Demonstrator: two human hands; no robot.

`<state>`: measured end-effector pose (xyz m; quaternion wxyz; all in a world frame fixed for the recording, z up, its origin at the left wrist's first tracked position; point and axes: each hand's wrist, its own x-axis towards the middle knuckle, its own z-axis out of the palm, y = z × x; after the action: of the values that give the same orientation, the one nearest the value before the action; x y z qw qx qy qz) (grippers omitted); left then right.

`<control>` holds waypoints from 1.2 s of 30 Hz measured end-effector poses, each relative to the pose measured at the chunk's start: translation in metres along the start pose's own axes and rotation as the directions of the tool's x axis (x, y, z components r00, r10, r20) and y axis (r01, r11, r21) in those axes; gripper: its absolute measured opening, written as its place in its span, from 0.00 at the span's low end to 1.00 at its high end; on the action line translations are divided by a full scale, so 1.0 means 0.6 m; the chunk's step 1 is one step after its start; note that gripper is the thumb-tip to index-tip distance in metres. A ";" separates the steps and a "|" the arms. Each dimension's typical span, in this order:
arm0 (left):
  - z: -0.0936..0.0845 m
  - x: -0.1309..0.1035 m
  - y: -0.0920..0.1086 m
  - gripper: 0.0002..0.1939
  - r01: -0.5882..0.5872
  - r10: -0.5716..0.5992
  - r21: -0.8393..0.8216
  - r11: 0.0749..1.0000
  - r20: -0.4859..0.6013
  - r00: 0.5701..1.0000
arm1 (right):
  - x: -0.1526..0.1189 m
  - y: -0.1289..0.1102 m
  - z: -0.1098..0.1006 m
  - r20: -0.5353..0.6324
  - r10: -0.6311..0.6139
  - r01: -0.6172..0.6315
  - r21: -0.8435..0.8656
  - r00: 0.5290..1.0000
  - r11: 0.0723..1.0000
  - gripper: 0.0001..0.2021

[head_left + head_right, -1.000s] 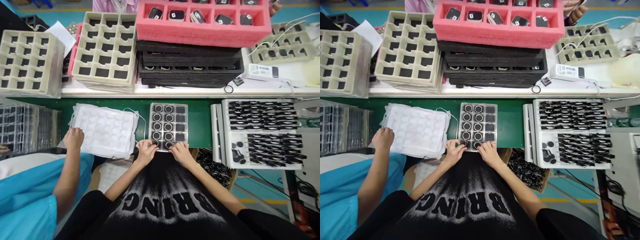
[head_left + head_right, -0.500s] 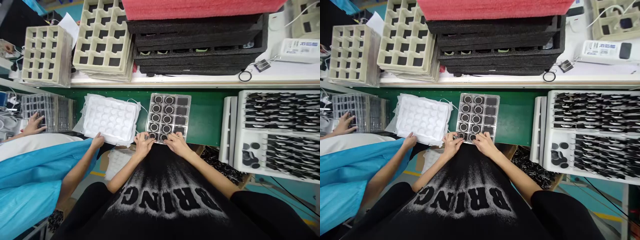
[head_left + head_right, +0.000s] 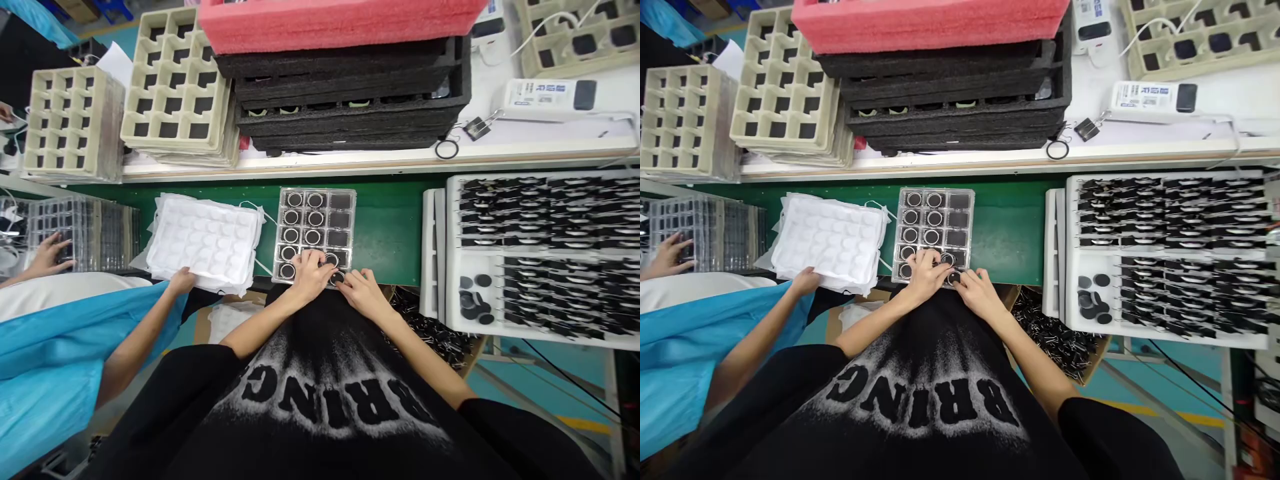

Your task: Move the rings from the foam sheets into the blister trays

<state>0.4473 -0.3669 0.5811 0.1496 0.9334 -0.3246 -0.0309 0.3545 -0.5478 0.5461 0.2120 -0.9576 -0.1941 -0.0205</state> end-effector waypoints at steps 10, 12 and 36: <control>0.039 0.003 0.030 0.12 0.143 -0.143 0.031 0.989 -0.005 0.990 | -0.023 0.012 0.006 -0.038 -0.002 0.001 -0.022 0.999 1.000 0.16; 0.031 0.005 0.020 0.12 0.205 -0.203 0.009 0.979 -0.078 0.976 | -0.031 0.016 0.005 -0.083 -0.006 0.005 -0.010 0.997 1.000 0.16; 0.020 0.086 -0.004 0.18 -0.116 0.081 0.260 0.959 0.142 0.987 | -0.025 0.021 0.014 -0.127 -0.014 0.033 0.149 0.992 0.988 0.13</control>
<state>0.4876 -0.4000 0.5712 0.0023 0.9237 -0.3810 -0.0400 0.3453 -0.5600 0.5318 0.2953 -0.9333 -0.1926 -0.0685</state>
